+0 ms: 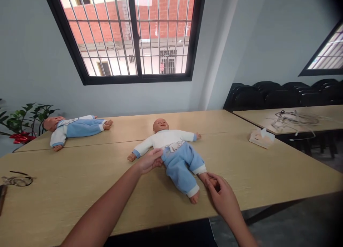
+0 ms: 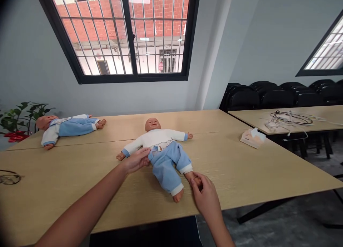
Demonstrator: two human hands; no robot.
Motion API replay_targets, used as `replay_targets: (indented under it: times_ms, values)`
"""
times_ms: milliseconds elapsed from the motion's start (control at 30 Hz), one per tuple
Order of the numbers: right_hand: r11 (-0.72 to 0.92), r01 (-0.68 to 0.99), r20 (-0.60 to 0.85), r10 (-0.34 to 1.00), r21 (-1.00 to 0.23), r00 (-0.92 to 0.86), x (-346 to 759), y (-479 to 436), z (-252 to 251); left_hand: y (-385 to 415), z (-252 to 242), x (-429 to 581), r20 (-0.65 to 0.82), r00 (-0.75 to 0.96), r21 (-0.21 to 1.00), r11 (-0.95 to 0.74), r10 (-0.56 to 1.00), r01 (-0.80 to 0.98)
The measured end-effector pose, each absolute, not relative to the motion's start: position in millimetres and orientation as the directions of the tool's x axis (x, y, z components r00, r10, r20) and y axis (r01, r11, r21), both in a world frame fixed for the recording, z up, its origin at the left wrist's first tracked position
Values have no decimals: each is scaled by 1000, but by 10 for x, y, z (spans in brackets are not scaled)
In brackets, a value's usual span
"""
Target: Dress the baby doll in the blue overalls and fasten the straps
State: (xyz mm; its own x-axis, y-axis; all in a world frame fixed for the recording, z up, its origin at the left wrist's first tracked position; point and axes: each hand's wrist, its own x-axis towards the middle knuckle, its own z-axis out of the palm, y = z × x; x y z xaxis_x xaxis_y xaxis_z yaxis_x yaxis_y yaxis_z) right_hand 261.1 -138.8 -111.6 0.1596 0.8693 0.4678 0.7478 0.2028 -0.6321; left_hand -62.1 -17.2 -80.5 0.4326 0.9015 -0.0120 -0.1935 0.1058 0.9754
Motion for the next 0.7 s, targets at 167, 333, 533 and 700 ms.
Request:
replay_targets:
  times_ms: [167, 333, 533, 700]
  values:
    - [371, 870, 762, 648, -325, 8, 2259, -1715, -1131, -118, -885, -718, -43, 493, 975, 145, 869, -171]
    - [408, 834, 675, 735, -371, -59, 1960, -1888, -1273, -24, -961, -677, 87, 319, 955, 12, 944, -297]
    - [312, 840, 603, 797, -443, 22, 1995, -1710, -1362, -61, -965, -684, 64, 390, 985, 4, 919, -170]
    - [187, 868, 478, 876, -461, 65, 2129, -1647, -1214, 61, -1020, -814, 11, 240, 997, -28, 971, 70]
